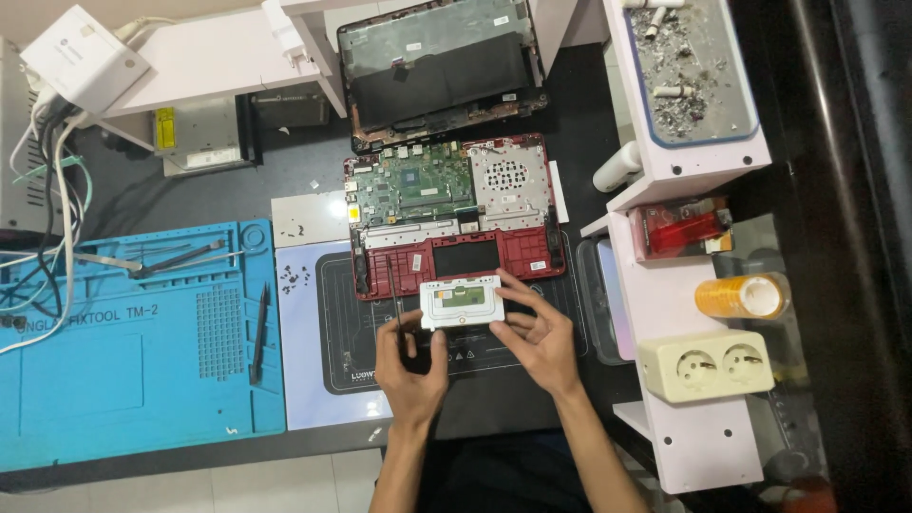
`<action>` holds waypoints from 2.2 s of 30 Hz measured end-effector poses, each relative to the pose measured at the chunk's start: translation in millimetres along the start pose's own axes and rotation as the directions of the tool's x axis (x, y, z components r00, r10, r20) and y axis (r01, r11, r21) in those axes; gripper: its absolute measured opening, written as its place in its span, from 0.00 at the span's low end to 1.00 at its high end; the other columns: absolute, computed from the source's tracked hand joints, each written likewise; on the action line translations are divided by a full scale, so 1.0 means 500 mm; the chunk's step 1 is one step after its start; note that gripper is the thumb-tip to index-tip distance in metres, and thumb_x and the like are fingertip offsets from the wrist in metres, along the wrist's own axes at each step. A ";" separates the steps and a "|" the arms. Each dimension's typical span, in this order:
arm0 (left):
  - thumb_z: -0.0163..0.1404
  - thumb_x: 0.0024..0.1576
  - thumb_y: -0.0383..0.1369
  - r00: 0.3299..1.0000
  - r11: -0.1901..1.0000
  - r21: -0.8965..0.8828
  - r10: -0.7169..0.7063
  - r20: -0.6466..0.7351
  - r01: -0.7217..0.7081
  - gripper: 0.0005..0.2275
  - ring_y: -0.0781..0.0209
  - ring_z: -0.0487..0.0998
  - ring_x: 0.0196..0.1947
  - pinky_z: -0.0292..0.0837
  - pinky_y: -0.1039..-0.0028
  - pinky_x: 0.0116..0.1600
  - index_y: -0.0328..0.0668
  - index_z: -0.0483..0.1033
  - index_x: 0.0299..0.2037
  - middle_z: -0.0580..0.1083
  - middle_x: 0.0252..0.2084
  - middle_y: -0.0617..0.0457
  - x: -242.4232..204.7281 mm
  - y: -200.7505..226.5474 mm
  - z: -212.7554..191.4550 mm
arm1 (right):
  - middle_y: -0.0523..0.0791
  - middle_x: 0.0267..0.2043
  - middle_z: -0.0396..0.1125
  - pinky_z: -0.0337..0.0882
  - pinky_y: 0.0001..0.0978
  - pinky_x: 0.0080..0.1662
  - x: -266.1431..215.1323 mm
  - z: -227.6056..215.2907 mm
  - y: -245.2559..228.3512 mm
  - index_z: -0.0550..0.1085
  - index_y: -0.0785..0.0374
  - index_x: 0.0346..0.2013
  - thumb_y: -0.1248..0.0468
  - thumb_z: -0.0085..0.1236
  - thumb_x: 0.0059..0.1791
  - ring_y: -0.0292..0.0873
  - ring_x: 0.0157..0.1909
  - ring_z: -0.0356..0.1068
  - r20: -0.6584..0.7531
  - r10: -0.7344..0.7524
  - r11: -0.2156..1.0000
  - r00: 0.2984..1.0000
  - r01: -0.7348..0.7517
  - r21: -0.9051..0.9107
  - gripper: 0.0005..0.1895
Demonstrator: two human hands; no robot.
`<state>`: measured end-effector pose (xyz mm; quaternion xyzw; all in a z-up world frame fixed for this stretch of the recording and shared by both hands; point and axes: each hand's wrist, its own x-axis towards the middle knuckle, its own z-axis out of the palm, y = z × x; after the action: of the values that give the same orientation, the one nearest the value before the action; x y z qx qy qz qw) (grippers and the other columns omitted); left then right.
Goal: The person removes a small circuit board from a disassembled laptop using a screwdriver and places it on the workbench. They then use the screwdriver to loosen screws on the laptop's red palm rest and lift the component away from the main chassis.
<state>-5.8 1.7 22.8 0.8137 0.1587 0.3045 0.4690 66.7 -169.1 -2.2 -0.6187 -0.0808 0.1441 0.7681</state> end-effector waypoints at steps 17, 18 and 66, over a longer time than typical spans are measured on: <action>0.56 0.59 0.23 0.894 0.783 -0.460 -0.446 0.053 0.418 0.15 0.66 0.79 0.40 0.79 0.75 0.46 0.41 0.58 0.28 0.78 0.42 0.44 0.097 -0.041 -0.022 | 0.53 0.56 0.73 0.80 0.29 0.50 0.118 0.047 -0.003 0.75 0.70 0.52 0.77 0.64 0.47 0.43 0.48 0.79 -0.020 -0.103 0.989 0.995 0.100 -0.113 0.18; 0.56 0.59 0.23 0.898 0.780 -0.472 -0.435 0.060 0.410 0.16 0.66 0.79 0.38 0.80 0.75 0.44 0.42 0.57 0.28 0.78 0.41 0.44 0.100 -0.045 -0.023 | 0.51 0.49 0.76 0.81 0.29 0.47 0.125 0.049 -0.001 0.77 0.70 0.50 0.76 0.66 0.46 0.41 0.46 0.80 -0.041 -0.121 0.975 0.992 0.111 -0.192 0.17; 0.56 0.63 0.25 0.900 0.906 -0.198 -0.407 -0.157 0.375 0.06 0.68 0.67 0.34 0.72 0.77 0.42 0.28 0.77 0.45 0.62 0.32 0.56 0.090 -0.101 0.011 | 0.48 0.59 0.73 0.53 0.52 0.73 0.214 0.012 -0.008 0.71 0.53 0.65 0.60 0.62 0.50 0.49 0.67 0.66 0.159 -0.337 0.468 0.928 0.312 -0.827 0.28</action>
<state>33.7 48.2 -7.0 0.6902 0.3391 0.2939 0.5677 166.8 -129.9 -2.8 -0.8851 -0.2454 -0.0691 0.3894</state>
